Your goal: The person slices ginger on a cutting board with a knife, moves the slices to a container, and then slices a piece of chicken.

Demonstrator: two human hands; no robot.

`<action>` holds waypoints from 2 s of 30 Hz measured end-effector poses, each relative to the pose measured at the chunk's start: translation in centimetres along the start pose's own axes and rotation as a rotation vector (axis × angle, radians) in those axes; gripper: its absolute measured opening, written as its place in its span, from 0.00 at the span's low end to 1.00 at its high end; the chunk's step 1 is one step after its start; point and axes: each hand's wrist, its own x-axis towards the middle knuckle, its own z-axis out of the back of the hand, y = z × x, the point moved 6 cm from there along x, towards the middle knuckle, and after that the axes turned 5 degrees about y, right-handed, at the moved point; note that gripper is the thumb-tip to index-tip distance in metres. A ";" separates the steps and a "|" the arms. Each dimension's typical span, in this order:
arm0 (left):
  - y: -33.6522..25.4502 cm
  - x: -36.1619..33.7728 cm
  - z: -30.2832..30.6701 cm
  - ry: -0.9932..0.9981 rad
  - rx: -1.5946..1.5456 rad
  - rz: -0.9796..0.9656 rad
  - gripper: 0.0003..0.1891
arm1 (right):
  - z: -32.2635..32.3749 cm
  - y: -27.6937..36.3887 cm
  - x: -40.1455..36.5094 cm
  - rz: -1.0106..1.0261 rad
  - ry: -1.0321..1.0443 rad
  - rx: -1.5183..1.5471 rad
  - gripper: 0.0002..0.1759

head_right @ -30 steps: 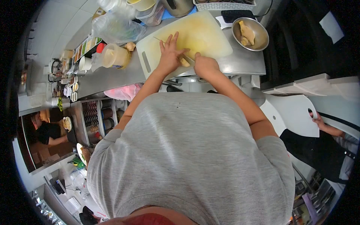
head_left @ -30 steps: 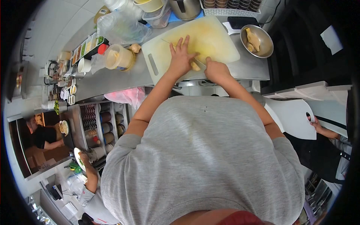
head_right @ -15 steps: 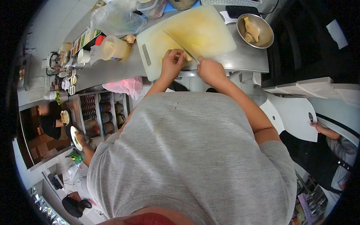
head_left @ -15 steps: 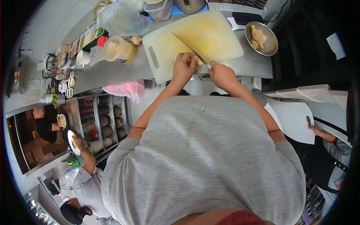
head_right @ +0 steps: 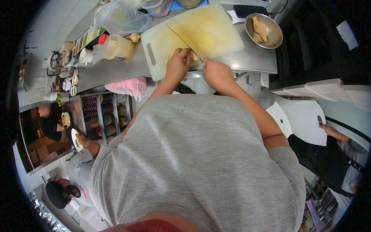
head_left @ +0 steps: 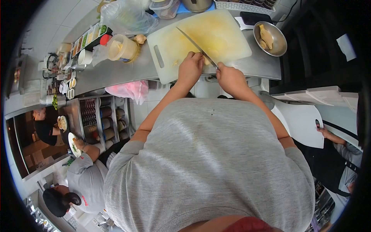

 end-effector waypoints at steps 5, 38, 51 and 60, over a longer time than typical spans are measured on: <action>-0.2 -0.1 0.1 -0.045 -0.014 -0.047 0.08 | 0.4 0.4 -0.3 -0.013 0.016 -0.009 0.12; -0.1 -0.1 0.0 -0.061 -0.041 -0.028 0.06 | -2.9 -0.9 4.6 -0.017 0.070 -0.036 0.14; -0.1 -0.4 0.1 -0.088 -0.044 -0.033 0.07 | -1.3 -2.9 5.9 -0.064 0.052 0.153 0.15; 0.2 -0.4 -0.3 -0.094 -0.072 -0.028 0.06 | -0.8 -1.6 4.4 -0.036 -0.014 0.076 0.15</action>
